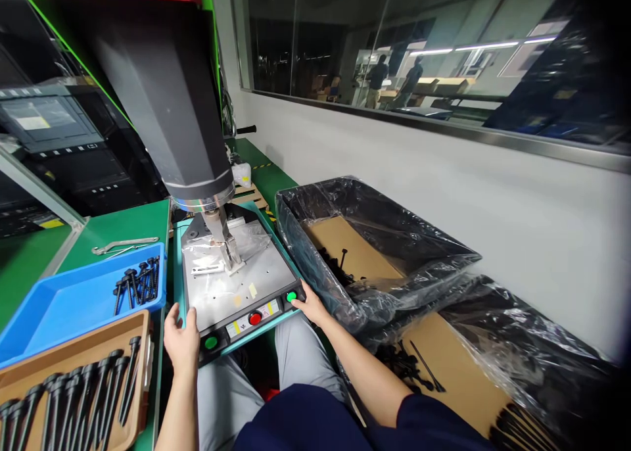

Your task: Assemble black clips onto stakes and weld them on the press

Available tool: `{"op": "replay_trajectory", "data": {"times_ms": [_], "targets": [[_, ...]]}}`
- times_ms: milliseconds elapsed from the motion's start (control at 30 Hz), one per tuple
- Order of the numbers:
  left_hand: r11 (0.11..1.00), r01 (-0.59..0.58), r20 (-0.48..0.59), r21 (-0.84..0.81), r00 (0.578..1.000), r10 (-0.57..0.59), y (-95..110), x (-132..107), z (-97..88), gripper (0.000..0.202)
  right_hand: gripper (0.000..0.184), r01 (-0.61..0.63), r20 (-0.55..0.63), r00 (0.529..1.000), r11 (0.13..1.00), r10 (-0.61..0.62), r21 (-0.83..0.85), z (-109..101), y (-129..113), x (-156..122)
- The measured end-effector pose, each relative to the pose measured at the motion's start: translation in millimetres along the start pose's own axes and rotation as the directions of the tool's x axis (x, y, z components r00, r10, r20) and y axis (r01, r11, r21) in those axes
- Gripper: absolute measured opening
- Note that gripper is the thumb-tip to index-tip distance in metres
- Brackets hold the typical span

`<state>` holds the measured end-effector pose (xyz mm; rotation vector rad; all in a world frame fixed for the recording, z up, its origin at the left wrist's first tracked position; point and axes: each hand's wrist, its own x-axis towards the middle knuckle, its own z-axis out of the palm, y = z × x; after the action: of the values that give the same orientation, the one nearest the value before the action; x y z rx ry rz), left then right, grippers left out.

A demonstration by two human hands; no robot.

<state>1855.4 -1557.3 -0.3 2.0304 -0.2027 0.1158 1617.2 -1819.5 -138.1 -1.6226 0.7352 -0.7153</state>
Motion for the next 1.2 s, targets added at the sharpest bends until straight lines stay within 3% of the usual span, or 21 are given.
{"op": "replay_trajectory", "data": {"times_ms": [233, 367, 467, 633, 833, 1000, 1200], "targets": [[0.993, -0.008, 0.126, -0.118, 0.992, 0.023, 12.5, 54.7, 29.7, 0.073, 0.082, -0.032, 0.002, 0.999, 0.999, 0.032, 0.013, 1.5, 3.6, 0.0], [0.977, 0.068, 0.223, -0.203, 0.975, -0.022, 16.0, 73.3, 37.6, 0.081, 0.081, -0.043, -0.008, 0.999, 0.999, 0.043, 0.023, 1.2, 0.6, -0.1], [0.974, 0.104, 0.236, -0.203, 0.97, -0.055, 16.5, 81.6, 40.5, 0.08, 0.081, -0.04, -0.004, 0.999, 0.999, 0.04, 0.009, 0.6, 0.2, 0.8], [0.973, 0.103, 0.282, -0.208, 0.958, -0.042, 11.5, 85.0, 44.7, 0.073, 0.081, -0.021, 0.002, 1.0, 0.998, 0.021, -0.064, 0.3, 8.7, -1.7], [0.956, 0.139, 0.39, -0.258, 0.92, -0.029, 2.3, 89.4, 39.3, 0.083, 0.082, -0.023, 0.047, 0.999, 0.996, 0.027, -0.089, -1.2, 14.5, -2.5], [0.99, 0.066, 0.447, -0.122, 0.894, -0.005, 4.0, 80.3, 35.0, 0.073, 0.082, -0.042, 0.051, 0.998, 0.995, 0.047, -0.089, -1.9, 7.5, -6.0], [0.995, 0.003, 0.379, 0.101, 0.924, -0.042, 7.2, 64.7, 38.3, 0.055, 0.08, -0.038, 0.041, 0.998, 0.994, 0.042, -0.101, -2.3, 9.0, -7.0]]}}
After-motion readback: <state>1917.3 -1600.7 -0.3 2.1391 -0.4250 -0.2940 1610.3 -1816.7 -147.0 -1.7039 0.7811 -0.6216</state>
